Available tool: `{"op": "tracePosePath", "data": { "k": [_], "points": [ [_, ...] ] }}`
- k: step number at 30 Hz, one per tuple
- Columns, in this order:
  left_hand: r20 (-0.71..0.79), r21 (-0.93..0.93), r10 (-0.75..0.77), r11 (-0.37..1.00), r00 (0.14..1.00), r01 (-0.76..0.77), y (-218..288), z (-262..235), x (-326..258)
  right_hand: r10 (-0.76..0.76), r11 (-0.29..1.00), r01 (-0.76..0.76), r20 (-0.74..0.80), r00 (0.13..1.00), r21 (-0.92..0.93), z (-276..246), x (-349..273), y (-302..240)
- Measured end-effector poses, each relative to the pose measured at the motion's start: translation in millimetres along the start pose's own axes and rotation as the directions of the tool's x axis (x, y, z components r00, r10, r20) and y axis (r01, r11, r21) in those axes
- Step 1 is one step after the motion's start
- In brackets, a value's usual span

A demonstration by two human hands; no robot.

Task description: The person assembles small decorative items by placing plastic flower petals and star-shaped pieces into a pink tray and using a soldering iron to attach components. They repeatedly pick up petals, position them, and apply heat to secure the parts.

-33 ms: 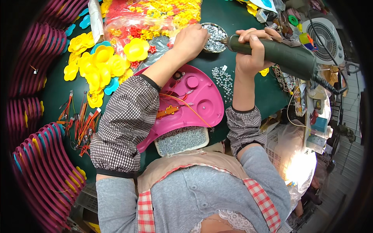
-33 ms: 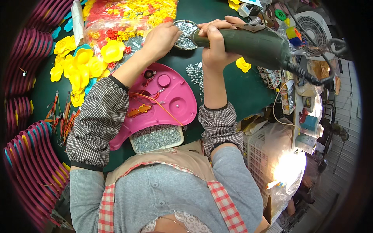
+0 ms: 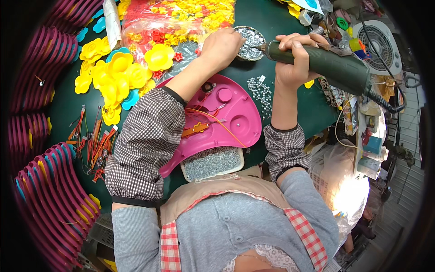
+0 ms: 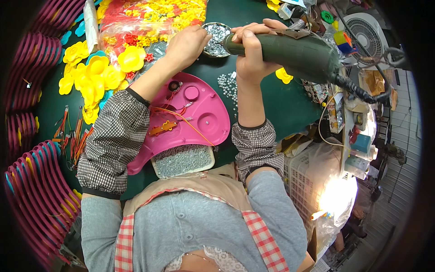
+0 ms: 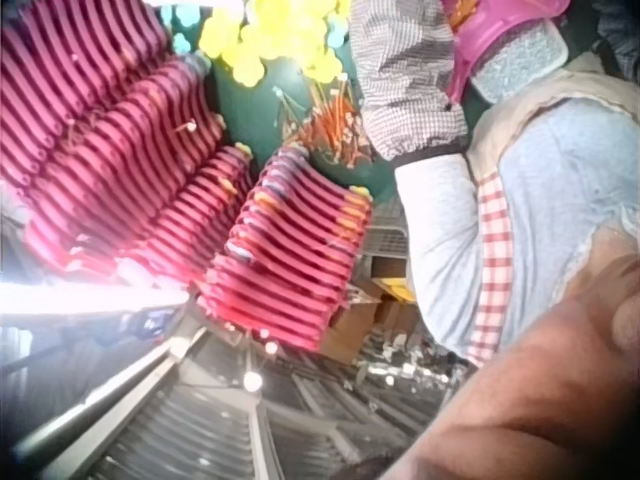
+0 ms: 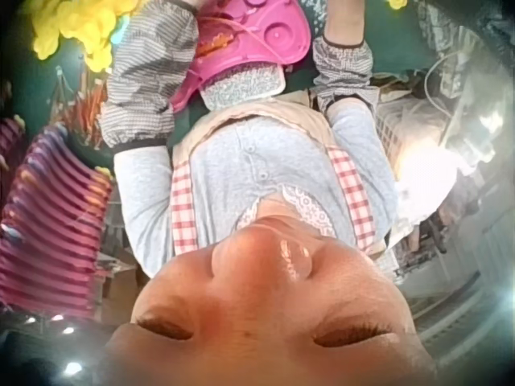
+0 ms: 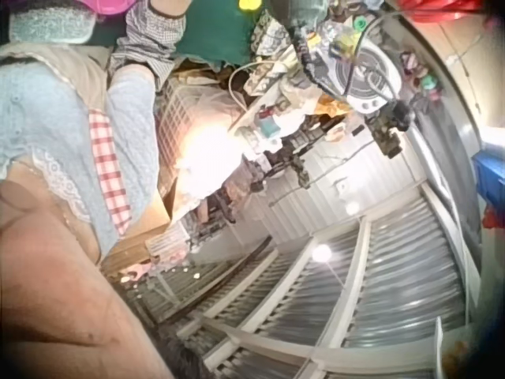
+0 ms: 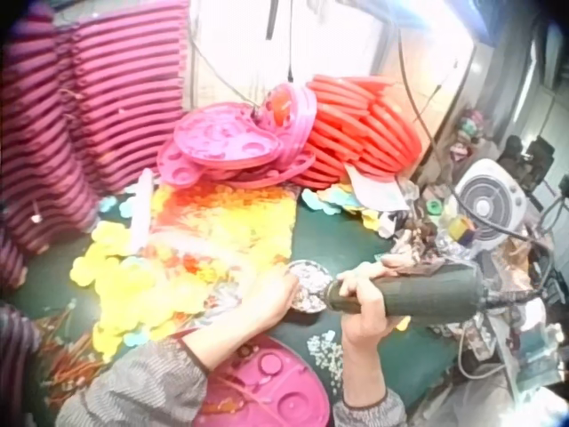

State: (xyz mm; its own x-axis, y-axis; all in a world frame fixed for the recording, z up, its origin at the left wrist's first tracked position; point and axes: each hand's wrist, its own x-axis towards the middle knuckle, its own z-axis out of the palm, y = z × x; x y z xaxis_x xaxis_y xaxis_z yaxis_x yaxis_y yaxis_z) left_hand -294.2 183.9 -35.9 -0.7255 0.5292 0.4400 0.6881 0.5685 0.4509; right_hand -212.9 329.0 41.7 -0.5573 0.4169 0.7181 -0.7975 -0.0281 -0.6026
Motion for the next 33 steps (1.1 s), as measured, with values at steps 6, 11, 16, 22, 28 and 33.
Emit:
{"op": "tracePosePath", "data": {
  "k": [6, 11, 16, 22, 28, 33],
  "points": [
    [0.067, -0.417, -0.103, 0.901, 0.992, 0.121, 20.8, -43.7, -53.4, -0.056, 0.980, 0.055, 0.003, 0.998, 0.189, 6.7, -13.5, -25.8],
    [0.056, -0.671, -0.063, 0.737, 0.996, 0.084, 35.8, -44.8, -40.4, -0.076, 0.992, 0.076, -0.004, 0.997, 0.101, 22.6, -16.9, -25.0],
    [0.043, -0.643, -0.011, 0.765, 0.999, 0.036, 42.2, -23.4, -4.4, -0.163, 0.986, 0.162, -0.024, 0.986, -0.025, 6.2, -3.1, -27.3],
    [-0.052, -0.310, -0.082, 0.949, 0.995, 0.062, 19.7, 2.2, 9.3, -0.128, 0.990, 0.134, -0.117, 0.985, 0.039, -2.1, -0.7, -43.9],
    [0.122, -0.526, -0.116, 0.834, 0.986, 0.164, 42.3, -65.2, -73.1, 0.023, 0.968, -0.029, 0.028, 0.999, 0.251, 18.0, -31.6, -70.6],
    [0.196, -0.645, -0.271, 0.688, 0.943, 0.332, 51.8, -90.3, -110.1, 0.090, 0.944, -0.120, 0.108, 0.990, 0.308, 35.6, -52.2, -78.4]
  ]
}}
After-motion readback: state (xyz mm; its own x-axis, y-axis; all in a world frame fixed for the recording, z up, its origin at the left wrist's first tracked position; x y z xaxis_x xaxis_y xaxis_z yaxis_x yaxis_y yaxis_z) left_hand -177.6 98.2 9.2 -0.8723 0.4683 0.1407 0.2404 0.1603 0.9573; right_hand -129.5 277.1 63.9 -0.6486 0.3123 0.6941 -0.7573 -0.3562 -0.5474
